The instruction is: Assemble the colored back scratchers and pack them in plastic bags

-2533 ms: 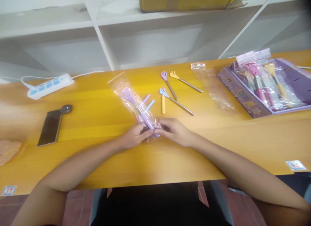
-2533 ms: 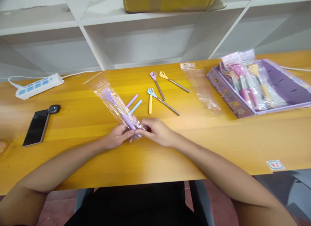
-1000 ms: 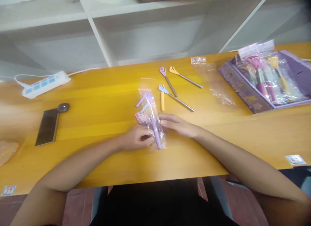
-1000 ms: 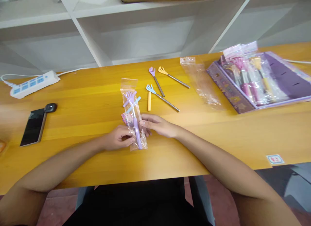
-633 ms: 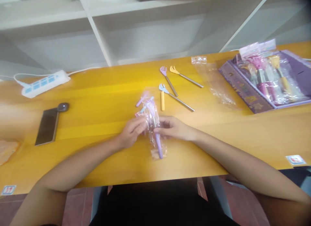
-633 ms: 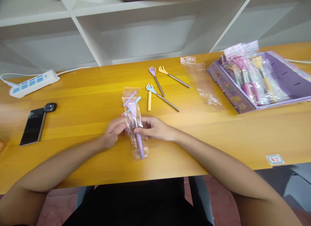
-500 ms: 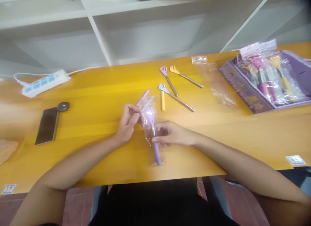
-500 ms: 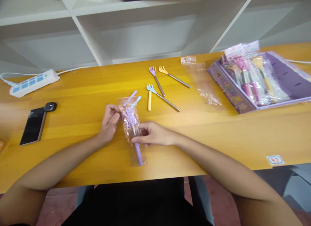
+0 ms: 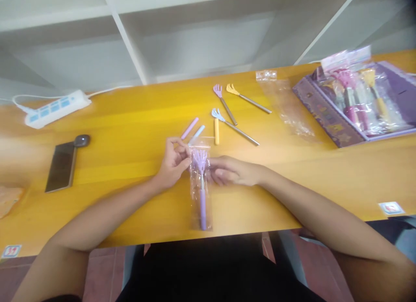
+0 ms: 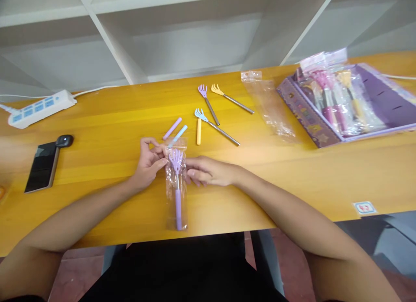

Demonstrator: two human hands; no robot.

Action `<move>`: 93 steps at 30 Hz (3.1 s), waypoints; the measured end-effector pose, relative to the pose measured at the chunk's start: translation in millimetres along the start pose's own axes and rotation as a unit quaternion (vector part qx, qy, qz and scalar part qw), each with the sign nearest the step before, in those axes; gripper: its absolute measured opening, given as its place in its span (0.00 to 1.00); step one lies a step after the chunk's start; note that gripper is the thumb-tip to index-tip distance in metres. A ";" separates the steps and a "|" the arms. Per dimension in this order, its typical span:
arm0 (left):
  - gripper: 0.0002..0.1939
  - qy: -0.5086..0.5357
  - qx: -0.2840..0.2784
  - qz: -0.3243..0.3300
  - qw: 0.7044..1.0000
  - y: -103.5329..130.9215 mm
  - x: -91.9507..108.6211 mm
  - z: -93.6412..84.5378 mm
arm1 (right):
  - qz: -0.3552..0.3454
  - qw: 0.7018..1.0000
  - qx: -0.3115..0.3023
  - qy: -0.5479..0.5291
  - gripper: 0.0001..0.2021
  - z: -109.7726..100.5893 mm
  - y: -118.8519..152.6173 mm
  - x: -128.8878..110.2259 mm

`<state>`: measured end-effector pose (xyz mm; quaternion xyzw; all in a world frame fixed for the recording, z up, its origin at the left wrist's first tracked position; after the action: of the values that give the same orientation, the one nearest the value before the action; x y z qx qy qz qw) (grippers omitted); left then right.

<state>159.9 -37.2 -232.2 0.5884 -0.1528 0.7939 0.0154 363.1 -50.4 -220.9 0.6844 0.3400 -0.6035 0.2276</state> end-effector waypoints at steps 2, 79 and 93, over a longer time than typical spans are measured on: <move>0.19 -0.003 -0.029 -0.006 1.000 1.6 1.0 1.7 | -0.016 0.999 0.050 0.014 0.18 -9.3 -2.2 3.5; 0.11 -0.120 0.052 -0.023 0.991 -1.3 9.6 -7.0 | 0.007 0.929 0.294 0.224 0.10 -20.3 -9.5 5.9; 0.17 -0.119 0.075 -0.077 0.987 -1.5 -1.5 -8.1 | -0.212 0.855 0.424 0.212 0.03 -15.6 3.8 -22.9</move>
<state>153.2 -33.4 -235.4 0.6881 -0.0477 0.7239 0.0141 375.4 -45.9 -196.2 0.7373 0.2281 -0.5631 -0.2954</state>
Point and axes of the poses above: each hand's wrist, its own y-axis away from the middle knuckle, its own z-axis out of the palm, x = y × z, the point moved 4 cm from there along -y, towards the middle knuckle, and after that the axes turned 13 degrees about x, right-handed, at the moved point
